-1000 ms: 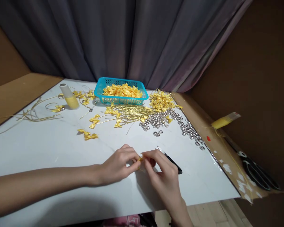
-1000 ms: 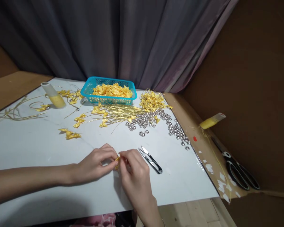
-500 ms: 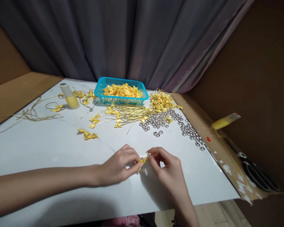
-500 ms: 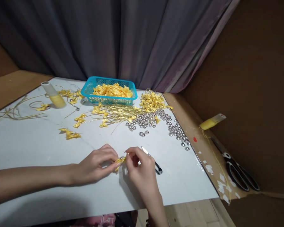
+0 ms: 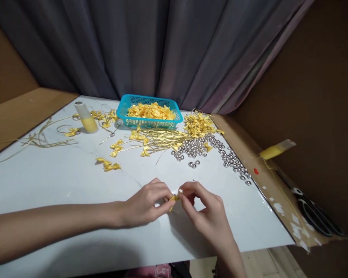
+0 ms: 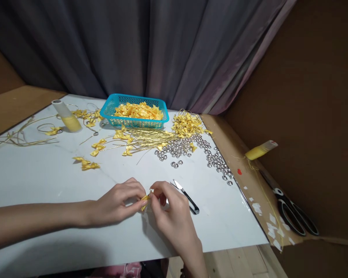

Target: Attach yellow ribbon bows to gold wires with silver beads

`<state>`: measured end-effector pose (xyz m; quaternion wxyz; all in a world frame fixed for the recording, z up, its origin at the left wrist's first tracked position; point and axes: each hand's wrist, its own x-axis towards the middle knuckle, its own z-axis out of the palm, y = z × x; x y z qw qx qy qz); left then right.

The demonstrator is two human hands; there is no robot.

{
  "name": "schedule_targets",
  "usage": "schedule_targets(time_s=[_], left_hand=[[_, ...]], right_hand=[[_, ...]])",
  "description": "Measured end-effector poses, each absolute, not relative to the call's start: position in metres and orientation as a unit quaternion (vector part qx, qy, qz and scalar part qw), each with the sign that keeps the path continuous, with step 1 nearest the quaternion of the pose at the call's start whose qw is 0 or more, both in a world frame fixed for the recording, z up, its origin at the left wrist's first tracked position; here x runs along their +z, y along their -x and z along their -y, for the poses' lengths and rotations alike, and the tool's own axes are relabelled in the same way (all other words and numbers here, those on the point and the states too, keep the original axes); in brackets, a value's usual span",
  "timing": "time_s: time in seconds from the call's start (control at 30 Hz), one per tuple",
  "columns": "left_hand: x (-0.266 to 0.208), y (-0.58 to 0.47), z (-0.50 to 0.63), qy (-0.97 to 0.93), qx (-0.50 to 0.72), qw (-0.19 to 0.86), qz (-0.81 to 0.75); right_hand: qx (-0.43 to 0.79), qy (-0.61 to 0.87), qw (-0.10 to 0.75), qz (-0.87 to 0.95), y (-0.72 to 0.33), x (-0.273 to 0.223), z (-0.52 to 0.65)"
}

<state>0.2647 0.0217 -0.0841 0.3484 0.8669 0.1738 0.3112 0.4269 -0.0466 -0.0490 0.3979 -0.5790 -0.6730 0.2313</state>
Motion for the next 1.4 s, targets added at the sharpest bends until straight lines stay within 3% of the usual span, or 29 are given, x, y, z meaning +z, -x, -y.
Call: schedule_targets(time_s=[1.07,1.4], left_hand=[[-0.084,-0.262,-0.020,-0.887,0.322,0.307,-0.124],[-0.085,-0.262,-0.021,-0.888,0.317,0.307,-0.129]], right_hand=[[0.268,0.611,0.369,0.648,-0.435,-0.049,0.051],[0.375,0.554,0.343,0.659,-0.429,-0.038,0.061]])
